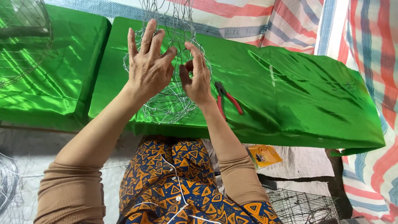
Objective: Weaving and shaping a wire mesh structure using hands and pliers
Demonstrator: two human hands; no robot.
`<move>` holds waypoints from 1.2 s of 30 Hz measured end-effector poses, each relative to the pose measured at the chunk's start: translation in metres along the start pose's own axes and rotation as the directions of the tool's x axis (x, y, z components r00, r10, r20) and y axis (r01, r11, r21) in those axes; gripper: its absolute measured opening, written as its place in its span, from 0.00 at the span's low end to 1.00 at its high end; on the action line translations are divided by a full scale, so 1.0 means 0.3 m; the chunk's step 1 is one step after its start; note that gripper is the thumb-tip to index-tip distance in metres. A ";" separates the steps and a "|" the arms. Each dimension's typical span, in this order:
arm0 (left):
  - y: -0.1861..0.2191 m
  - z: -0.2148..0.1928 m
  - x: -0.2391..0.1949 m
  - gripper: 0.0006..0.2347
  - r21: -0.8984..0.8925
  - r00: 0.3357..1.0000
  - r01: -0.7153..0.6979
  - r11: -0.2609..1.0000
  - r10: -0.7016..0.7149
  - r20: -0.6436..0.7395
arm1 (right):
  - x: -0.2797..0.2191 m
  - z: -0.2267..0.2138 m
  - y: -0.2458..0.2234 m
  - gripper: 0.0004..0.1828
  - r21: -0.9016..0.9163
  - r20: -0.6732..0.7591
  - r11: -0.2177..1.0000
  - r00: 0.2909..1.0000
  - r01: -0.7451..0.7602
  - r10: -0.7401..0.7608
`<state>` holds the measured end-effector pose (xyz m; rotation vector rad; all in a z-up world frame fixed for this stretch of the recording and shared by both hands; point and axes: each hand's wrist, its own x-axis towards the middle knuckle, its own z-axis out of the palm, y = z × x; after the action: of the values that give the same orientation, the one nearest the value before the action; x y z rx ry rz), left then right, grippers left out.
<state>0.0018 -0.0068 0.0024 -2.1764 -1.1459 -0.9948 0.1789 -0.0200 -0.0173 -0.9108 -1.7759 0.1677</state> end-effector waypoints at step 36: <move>-0.027 0.039 -0.040 0.20 -0.078 0.969 -0.148 0.986 0.129 -0.210 | -0.024 -0.044 0.086 0.24 0.165 -0.162 0.984 0.983 -0.065 0.092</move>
<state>-0.0052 -0.0003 -0.0135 -2.1333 -0.8564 -1.1982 0.2039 -0.0107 -0.0308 -0.8540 -1.5478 0.2717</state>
